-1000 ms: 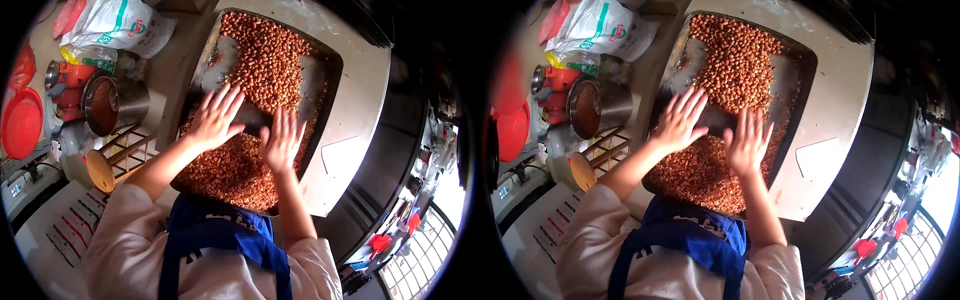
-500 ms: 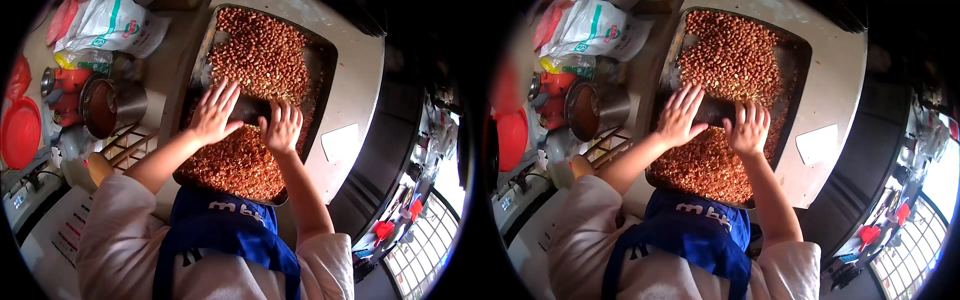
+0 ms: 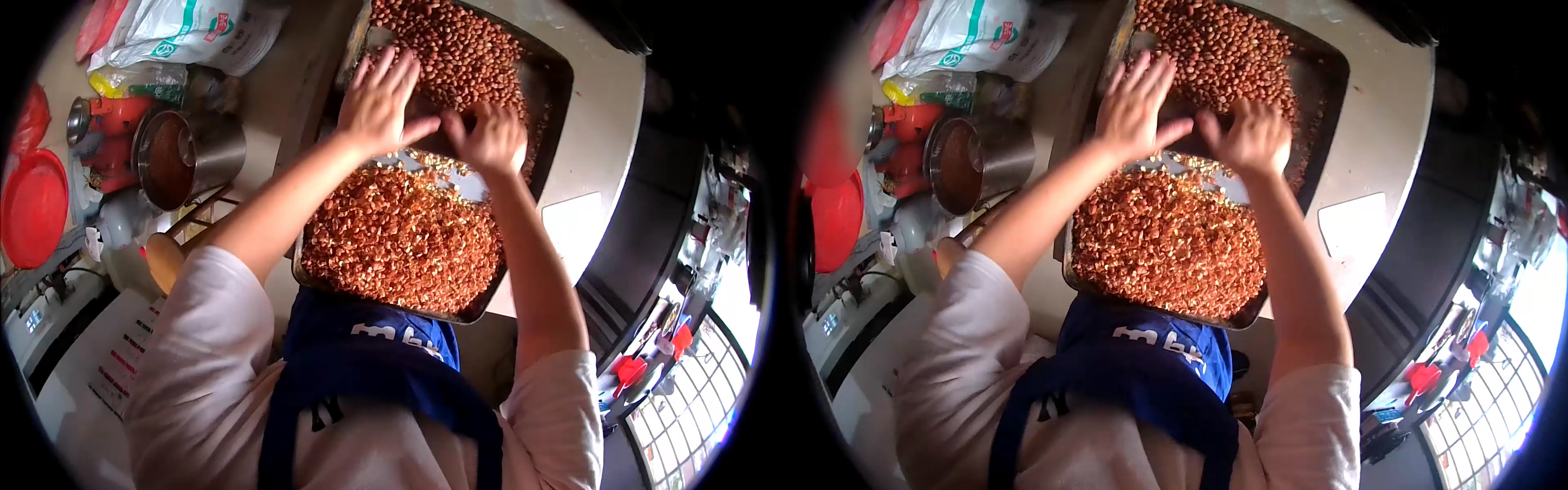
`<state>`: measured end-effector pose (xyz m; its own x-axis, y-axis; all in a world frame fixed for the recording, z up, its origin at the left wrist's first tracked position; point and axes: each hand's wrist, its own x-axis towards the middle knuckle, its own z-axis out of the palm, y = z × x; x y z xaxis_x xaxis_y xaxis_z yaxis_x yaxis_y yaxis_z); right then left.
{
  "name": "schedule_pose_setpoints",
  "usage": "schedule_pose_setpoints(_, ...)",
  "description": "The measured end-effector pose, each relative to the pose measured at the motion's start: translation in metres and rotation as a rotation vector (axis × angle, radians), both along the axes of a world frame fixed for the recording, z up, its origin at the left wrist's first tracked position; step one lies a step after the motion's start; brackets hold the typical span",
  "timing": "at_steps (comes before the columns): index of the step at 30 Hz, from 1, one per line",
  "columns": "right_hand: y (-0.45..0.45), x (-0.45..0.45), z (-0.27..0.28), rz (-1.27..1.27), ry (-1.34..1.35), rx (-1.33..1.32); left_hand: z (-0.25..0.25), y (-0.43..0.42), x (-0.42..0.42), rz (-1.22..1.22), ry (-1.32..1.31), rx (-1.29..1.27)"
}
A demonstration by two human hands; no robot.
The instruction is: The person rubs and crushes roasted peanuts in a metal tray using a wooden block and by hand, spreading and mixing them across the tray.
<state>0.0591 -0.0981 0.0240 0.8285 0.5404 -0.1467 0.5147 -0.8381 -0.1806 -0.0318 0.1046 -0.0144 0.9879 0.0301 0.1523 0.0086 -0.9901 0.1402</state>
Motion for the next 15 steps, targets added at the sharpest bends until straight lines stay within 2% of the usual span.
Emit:
schedule_pose_setpoints(3,-0.02,-0.042,0.018,0.183,-0.1,-0.05,0.01,-0.013,-0.041,-0.144,-0.084,-0.107)
schedule_pose_setpoints(4,-0.023,-0.045,0.02,0.223,-0.132,0.0,0.019,-0.011,-0.047,-0.159,0.031,-0.113)
schedule_pose_setpoints(6,-0.022,-0.037,0.024,0.266,0.012,-0.063,0.026,-0.009,-0.047,-0.191,0.087,-0.105)
schedule_pose_setpoints(7,-0.02,-0.035,0.028,0.27,0.004,-0.057,0.029,-0.007,-0.04,-0.16,0.256,-0.13)
schedule_pose_setpoints(9,-0.022,-0.028,0.036,0.205,0.165,-0.14,0.029,-0.016,-0.035,-0.175,0.251,-0.159)
schedule_pose_setpoints(10,-0.029,-0.029,0.036,0.195,0.162,-0.138,0.028,-0.02,-0.033,-0.193,0.251,-0.192)
schedule_pose_setpoints(12,-0.059,-0.047,0.035,0.192,0.021,0.037,0.028,-0.042,-0.05,-0.218,0.099,-0.055)
schedule_pose_setpoints(13,-0.077,-0.057,0.021,0.185,-0.092,0.168,0.025,-0.058,-0.061,-0.213,0.055,0.008)
schedule_pose_setpoints(14,-0.095,-0.069,0.006,0.166,-0.156,0.189,0.021,-0.073,-0.072,-0.203,0.013,0.071)
schedule_pose_setpoints(15,-0.107,-0.08,-0.005,0.157,-0.192,0.2,0.027,-0.086,-0.079,-0.203,0.07,-0.085)
